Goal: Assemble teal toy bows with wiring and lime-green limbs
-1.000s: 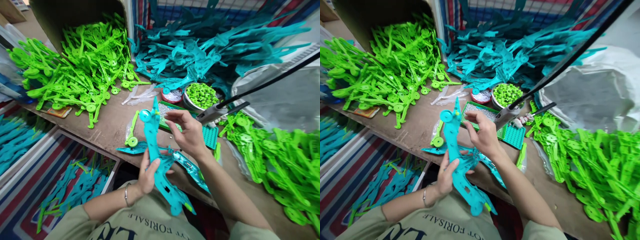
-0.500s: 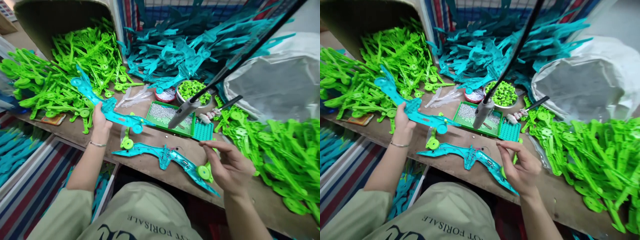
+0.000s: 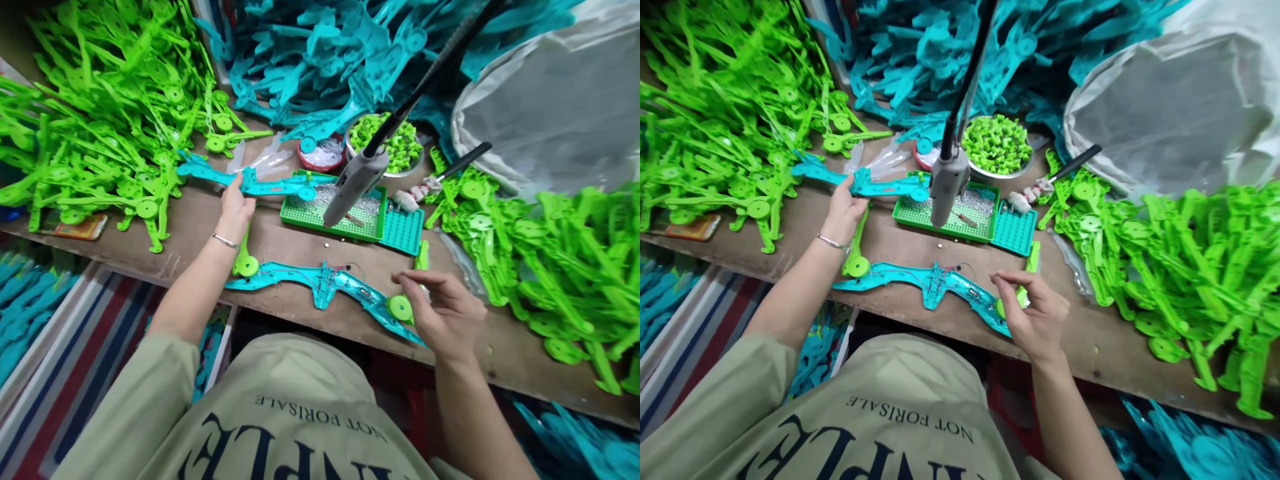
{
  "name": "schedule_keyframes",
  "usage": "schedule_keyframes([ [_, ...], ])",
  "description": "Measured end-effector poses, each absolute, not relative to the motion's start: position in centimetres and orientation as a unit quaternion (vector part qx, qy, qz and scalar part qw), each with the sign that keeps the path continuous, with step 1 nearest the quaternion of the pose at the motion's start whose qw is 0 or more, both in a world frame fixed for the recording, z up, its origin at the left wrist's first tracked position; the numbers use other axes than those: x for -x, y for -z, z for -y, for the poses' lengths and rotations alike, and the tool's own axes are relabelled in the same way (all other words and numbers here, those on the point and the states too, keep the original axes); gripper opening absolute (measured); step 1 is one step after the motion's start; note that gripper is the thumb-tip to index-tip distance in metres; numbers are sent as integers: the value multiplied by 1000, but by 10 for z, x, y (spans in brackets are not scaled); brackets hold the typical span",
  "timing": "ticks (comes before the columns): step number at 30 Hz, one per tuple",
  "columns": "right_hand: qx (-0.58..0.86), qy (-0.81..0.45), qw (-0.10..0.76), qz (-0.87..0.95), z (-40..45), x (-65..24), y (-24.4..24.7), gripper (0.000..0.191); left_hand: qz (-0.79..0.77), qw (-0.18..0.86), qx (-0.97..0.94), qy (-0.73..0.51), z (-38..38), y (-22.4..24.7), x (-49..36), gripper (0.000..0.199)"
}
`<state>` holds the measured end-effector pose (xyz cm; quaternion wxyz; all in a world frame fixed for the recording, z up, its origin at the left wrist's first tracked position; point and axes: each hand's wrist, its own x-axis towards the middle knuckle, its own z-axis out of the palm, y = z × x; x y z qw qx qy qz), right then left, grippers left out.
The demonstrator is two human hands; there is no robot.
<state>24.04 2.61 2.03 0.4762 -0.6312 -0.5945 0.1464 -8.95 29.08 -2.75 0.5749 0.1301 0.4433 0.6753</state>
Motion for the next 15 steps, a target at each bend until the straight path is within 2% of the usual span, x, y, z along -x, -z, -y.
schedule_keyframes([
  [4, 653, -146, 454, 589, -24, -241, -18, 12, -513, 564, -91, -640, -272, 17, 91, 18],
  [9, 660, -168, 393, 617, -29, -239, -11, 14, -551, 561, -193, -587, -230, 7, 115, 27],
  [12, 652, -208, 360, 634, -39, -242, -4, 15, -565, 490, -263, -610, -193, 1, 113, 19],
  [13, 652, -225, 350, 634, -43, -242, -2, 16, -552, 423, -302, -651, -179, -2, 107, 16],
  [15, 659, -258, 319, 630, -54, -240, 1, 18, -499, 312, -408, -698, -150, -6, 87, 37],
])
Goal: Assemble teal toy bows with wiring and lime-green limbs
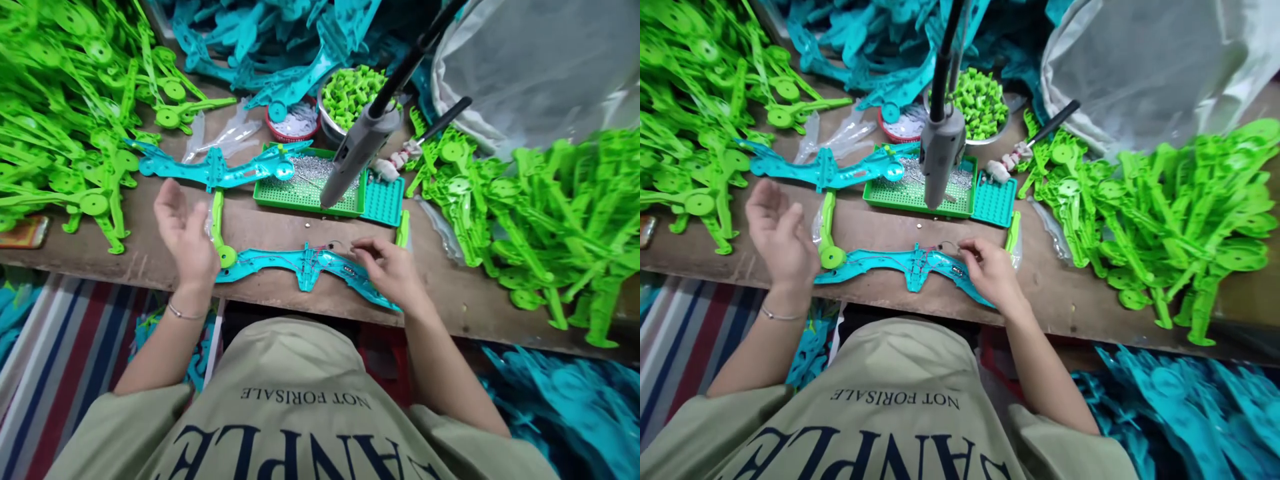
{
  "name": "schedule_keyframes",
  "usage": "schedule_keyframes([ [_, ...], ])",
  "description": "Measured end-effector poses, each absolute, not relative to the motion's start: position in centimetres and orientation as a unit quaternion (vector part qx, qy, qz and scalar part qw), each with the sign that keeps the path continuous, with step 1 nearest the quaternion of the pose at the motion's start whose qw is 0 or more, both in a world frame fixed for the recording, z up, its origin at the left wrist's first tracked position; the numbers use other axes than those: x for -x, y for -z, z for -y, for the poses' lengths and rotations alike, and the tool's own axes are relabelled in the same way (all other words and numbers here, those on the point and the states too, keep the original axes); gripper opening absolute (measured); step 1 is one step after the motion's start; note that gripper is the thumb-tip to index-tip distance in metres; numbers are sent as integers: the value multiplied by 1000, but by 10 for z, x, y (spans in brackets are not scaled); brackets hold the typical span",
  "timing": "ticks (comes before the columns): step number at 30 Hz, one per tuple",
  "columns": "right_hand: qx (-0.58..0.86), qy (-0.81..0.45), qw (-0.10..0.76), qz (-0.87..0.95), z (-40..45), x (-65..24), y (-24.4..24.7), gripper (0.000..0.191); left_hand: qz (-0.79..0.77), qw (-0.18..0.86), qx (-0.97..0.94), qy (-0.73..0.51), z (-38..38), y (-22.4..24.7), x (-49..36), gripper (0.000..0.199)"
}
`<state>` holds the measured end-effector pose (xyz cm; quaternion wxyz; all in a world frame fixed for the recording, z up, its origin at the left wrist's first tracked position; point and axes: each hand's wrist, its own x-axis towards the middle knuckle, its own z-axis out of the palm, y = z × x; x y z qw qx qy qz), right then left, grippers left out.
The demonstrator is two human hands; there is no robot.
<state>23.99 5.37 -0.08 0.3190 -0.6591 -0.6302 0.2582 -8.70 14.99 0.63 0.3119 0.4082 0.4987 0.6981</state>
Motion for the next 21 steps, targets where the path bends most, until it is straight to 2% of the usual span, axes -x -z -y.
schedule_keyframes([
  [1, 663, -271, 300, 630, -59, -238, 2, 19, -487, 316, -458, -673, -136, -8, 75, 39],
  [5, 671, -284, 228, 647, -80, -223, 4, 21, -473, 415, -592, -504, -100, -5, 36, 25],
  [8, 672, -286, 209, 651, -87, -213, 5, 15, -454, 442, -657, -408, -94, 2, 21, 25],
  [12, 641, -287, 272, 657, -82, -210, 3, 12, -414, 463, -711, -329, -101, 4, 9, 34],
  [17, 518, -219, 392, 728, -63, -208, -2, 15, -331, 452, -782, -272, -109, -5, -5, 44],
  [21, 492, -188, 407, 746, -52, -207, -3, 19, -301, 428, -816, -245, -112, -11, -12, 35],
])
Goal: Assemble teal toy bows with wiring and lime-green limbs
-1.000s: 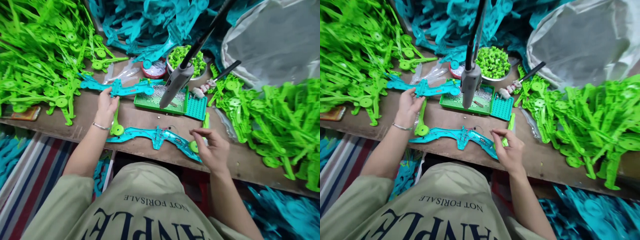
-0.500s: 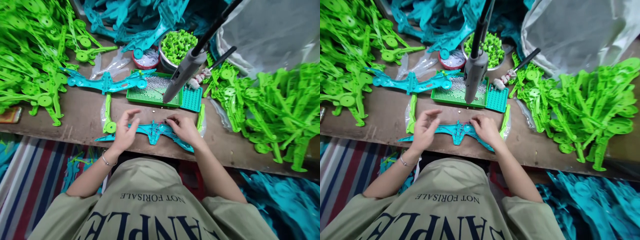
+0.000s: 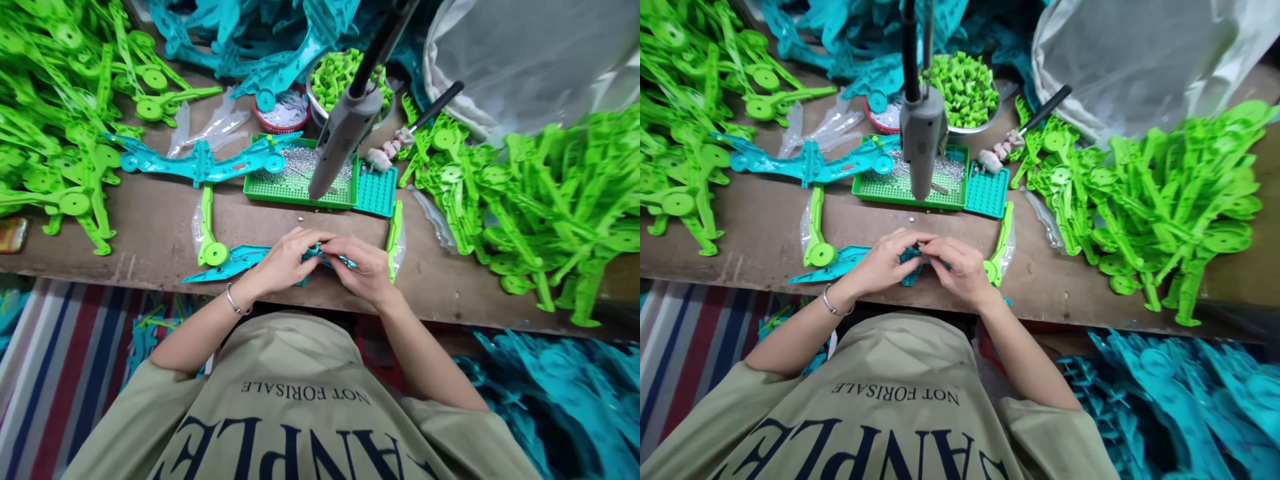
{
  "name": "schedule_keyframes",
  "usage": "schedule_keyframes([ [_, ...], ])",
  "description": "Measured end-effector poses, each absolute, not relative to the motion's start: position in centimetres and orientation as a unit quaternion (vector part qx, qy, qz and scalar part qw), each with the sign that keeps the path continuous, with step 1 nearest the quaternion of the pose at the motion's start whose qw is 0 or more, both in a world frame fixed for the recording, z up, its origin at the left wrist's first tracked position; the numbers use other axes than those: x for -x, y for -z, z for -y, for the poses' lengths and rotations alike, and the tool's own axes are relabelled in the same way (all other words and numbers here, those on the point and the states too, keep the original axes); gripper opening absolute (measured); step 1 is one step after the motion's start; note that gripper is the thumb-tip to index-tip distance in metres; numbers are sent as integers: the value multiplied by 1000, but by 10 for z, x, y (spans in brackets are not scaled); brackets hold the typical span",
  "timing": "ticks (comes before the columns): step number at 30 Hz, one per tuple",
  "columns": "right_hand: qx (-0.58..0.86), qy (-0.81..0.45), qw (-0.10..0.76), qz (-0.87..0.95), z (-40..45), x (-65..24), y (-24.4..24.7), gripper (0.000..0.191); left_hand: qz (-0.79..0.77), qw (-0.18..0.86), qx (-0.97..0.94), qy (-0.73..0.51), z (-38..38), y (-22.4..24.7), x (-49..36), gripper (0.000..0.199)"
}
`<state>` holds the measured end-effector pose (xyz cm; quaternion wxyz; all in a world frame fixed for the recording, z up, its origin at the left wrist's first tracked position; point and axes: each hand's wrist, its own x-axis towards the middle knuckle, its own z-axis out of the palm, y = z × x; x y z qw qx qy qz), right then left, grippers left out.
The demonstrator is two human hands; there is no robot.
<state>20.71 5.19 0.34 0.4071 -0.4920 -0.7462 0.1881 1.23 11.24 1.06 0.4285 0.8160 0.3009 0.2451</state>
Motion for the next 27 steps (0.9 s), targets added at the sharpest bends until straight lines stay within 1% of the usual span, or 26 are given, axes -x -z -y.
schedule_keyframes([
  [4, 556, -145, 427, 698, -40, -217, -6, 19, -360, 405, -796, -272, -111, -8, -11, 11],
  [6, 613, -114, 443, 644, -33, -224, -7, 15, -394, 392, -779, -290, -109, -5, -9, 9],
  [8, 655, -97, 451, 598, -26, -227, -7, 12, -426, 378, -764, -305, -105, -3, -7, 11],
  [11, 662, -112, 442, 595, -14, -219, -8, 11, -459, 374, -739, -321, -100, 0, -4, 10],
  [13, 643, -137, 435, 615, -7, -206, -8, 11, -475, 396, -714, -327, -98, 2, -3, 10],
  [16, 612, -174, 435, 637, 4, -180, -7, 10, -490, 436, -678, -332, -96, 7, -1, 16],
  [19, 600, -180, 421, 656, 11, -157, 2, 21, -501, 444, -662, -338, -96, 11, 0, 24],
  [21, 611, -155, 400, 665, 11, -149, 12, 25, -501, 436, -665, -341, -95, 12, 0, 28],
  [24, 638, -83, 366, 673, 5, -149, 26, 25, -490, 423, -681, -343, -94, 12, 0, 36],
  [27, 639, -8, 366, 677, -4, -158, 34, 26, -477, 424, -692, -336, -89, 11, 3, 38],
])
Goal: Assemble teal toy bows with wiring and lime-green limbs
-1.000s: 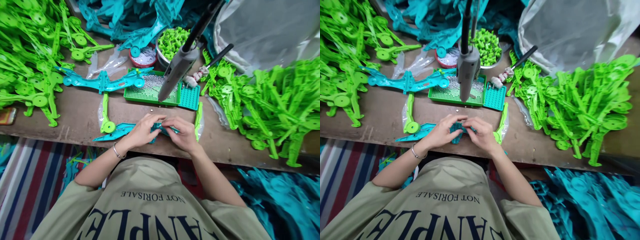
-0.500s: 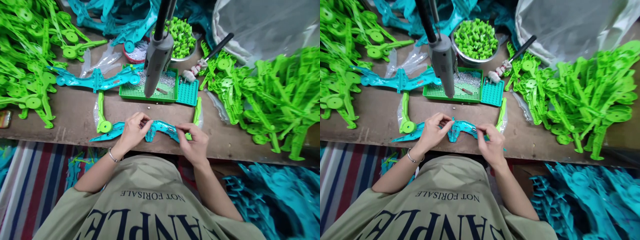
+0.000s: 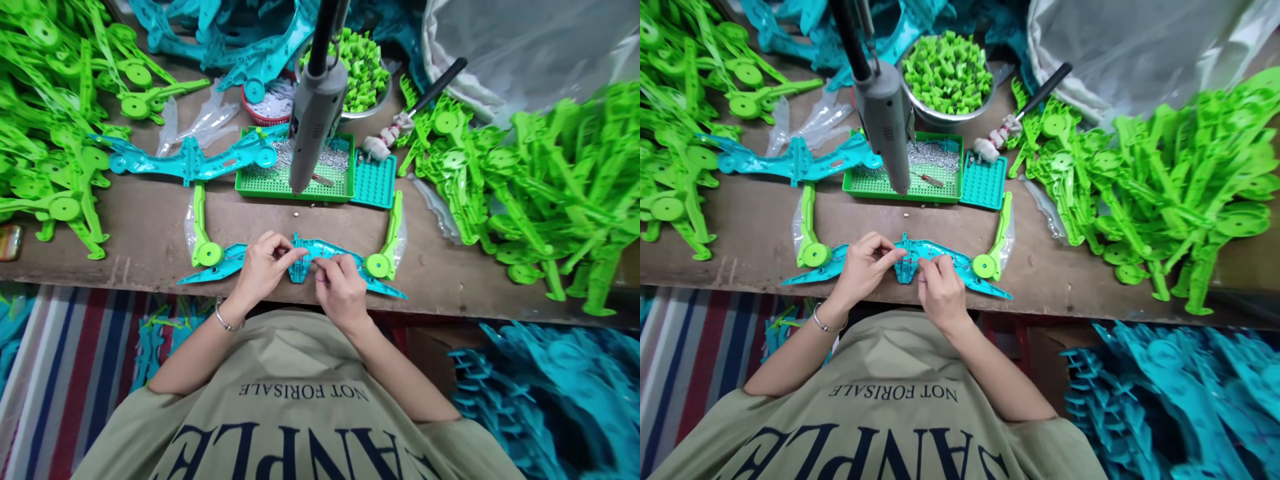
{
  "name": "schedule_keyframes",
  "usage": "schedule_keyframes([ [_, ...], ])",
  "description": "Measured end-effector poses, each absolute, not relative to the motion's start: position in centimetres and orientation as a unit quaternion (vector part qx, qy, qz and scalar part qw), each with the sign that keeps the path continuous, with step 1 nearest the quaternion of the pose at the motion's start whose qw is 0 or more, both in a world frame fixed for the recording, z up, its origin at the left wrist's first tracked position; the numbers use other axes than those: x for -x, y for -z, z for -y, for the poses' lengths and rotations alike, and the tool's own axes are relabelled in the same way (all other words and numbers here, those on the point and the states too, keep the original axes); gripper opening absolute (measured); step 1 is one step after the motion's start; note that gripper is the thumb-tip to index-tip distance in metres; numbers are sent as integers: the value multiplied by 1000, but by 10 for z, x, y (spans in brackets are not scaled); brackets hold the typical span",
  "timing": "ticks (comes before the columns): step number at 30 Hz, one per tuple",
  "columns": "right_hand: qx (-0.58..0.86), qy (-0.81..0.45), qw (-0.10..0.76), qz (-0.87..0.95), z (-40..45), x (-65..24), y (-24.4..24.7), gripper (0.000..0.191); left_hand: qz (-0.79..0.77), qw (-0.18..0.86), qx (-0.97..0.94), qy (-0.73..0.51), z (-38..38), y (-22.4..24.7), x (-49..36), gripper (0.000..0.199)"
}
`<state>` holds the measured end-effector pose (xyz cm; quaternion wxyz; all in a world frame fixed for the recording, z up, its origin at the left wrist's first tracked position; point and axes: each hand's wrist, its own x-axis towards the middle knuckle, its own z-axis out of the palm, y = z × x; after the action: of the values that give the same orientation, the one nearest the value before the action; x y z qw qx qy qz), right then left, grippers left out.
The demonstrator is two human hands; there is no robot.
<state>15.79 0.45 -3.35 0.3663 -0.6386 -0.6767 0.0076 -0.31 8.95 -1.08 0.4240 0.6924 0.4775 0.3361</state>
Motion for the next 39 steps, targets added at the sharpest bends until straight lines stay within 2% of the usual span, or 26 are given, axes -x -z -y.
schedule_keyframes([
  [5, 621, -2, 395, 678, -18, -171, 36, 19, -420, 482, -709, -297, -78, 6, 16, 26],
  [8, 606, -38, 408, 682, -22, -173, 35, 19, -390, 434, -759, -289, -74, 5, 22, 16],
  [15, 601, -86, 419, 675, -29, -181, 33, 21, -338, 288, -847, -293, -71, 6, 23, 12],
  [20, 620, -181, 437, 626, -36, -187, 32, 18, -260, 320, -863, -291, -69, 7, 18, 11],
  [23, 635, -208, 406, 624, -41, -190, 33, 4, -256, 341, -858, -286, -71, 8, 16, 11],
  [33, 601, -189, 271, 728, -54, -199, 33, 23, -199, 325, -878, -288, -96, 11, -1, 6],
  [39, 603, -205, 265, 724, -54, -200, 32, 18, -260, 335, -864, -271, -99, 18, -6, 14],
])
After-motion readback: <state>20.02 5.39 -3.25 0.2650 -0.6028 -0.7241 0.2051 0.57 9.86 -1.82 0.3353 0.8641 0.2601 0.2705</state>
